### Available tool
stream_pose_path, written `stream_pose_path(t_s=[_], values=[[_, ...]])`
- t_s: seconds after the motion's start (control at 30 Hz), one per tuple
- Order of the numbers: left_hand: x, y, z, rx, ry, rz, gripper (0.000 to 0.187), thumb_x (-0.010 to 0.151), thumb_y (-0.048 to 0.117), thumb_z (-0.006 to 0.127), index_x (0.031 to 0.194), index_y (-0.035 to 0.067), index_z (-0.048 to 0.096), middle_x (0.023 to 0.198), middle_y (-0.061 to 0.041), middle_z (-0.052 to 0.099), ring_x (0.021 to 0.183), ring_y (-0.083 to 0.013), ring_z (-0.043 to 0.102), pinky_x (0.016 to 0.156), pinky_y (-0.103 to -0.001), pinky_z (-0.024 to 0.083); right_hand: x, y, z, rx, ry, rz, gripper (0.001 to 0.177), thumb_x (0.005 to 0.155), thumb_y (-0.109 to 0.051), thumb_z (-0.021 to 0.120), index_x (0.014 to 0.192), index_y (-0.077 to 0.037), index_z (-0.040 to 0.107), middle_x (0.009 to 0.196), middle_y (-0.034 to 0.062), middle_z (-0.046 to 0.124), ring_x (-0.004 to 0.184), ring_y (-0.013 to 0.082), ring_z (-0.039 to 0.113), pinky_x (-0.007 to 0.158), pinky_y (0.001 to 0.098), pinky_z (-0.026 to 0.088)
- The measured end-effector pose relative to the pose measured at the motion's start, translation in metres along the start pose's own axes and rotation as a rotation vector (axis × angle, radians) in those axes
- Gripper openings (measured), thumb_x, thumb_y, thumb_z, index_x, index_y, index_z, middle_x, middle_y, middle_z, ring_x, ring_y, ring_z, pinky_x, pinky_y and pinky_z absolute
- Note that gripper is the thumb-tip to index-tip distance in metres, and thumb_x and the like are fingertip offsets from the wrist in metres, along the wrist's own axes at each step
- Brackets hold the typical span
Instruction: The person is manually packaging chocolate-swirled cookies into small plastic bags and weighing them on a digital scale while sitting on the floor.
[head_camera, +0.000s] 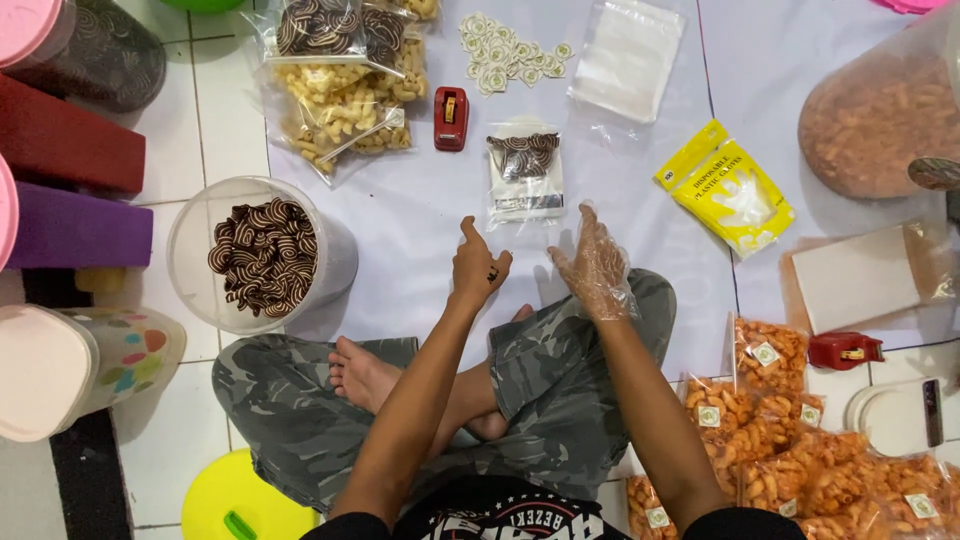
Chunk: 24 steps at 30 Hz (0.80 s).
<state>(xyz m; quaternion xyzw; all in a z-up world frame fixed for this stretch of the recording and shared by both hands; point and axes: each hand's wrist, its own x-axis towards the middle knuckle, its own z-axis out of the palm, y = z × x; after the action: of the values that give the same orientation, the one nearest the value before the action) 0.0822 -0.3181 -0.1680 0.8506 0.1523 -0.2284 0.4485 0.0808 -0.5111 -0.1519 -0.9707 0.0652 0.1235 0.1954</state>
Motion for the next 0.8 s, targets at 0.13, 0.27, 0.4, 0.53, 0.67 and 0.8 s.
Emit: stream_pose_path(t_s=[0.13,0.27,0.4,0.53,0.67,0.8], values=[[-0.001,0.004,-0.003,0.016,0.008,-0.01,0.08,0.092,0.02,0.065,0.153,-0.004,0.019,0.111,-0.035,0.069,0.106,-0.0461,0.071,0.087,-0.056,0.061,0.003,0.0,-0.002,-0.012,-0.022,0.001,0.076,0.093,-0.04,0.072,0.154,-0.012,0.035,0.122,0.0211,0.066,0.115,0.044,0.067,0.098,0.059,0.05],[-0.003,0.014,-0.006,0.019,0.023,-0.018,0.08,0.093,0.021,0.067,0.153,-0.004,0.02,0.117,-0.039,0.065,0.111,-0.0496,0.068,0.09,-0.058,0.059,0.007,-0.006,0.001,-0.017,0.035,0.001,0.075,0.092,-0.041,0.073,0.152,-0.011,0.039,0.119,0.0211,0.068,0.113,0.0436,0.068,0.096,0.0601,0.051],[-0.009,0.034,-0.014,-0.028,0.103,0.065,0.077,0.095,0.019,0.067,0.153,-0.004,0.023,0.127,-0.04,0.058,0.119,-0.0523,0.063,0.096,-0.063,0.054,0.018,-0.012,0.011,0.032,0.148,-0.065,0.058,0.096,-0.033,0.07,0.145,-0.01,0.048,0.108,0.0179,0.072,0.102,0.0413,0.072,0.088,0.0587,0.054],[0.041,0.001,0.014,0.082,0.359,0.335,0.047,0.091,0.005,0.067,0.134,0.004,0.046,0.094,-0.021,0.068,0.092,-0.0455,0.073,0.079,-0.061,0.059,0.041,-0.015,0.018,0.025,0.426,-0.23,0.011,0.094,-0.016,0.066,0.104,-0.017,0.07,0.081,0.0071,0.075,0.08,0.0341,0.076,0.065,0.0513,0.059],[0.047,0.02,-0.02,0.072,0.524,0.466,0.009,0.097,0.007,0.059,0.105,0.009,0.064,0.073,-0.011,0.069,0.072,-0.035,0.075,0.064,-0.049,0.062,0.051,-0.036,-0.015,0.029,0.507,-0.268,0.009,0.092,-0.016,0.067,0.098,-0.021,0.073,0.077,0.0067,0.074,0.077,0.033,0.076,0.063,0.0496,0.06],[0.013,0.05,-0.079,0.056,0.54,0.482,0.006,0.095,0.012,0.06,0.098,0.012,0.065,0.061,-0.006,0.068,0.065,-0.0328,0.072,0.062,-0.047,0.06,0.065,-0.057,-0.052,-0.073,0.461,-0.413,0.011,0.088,-0.021,0.07,0.096,-0.027,0.077,0.077,0.0042,0.073,0.077,0.0324,0.075,0.062,0.0485,0.06]])
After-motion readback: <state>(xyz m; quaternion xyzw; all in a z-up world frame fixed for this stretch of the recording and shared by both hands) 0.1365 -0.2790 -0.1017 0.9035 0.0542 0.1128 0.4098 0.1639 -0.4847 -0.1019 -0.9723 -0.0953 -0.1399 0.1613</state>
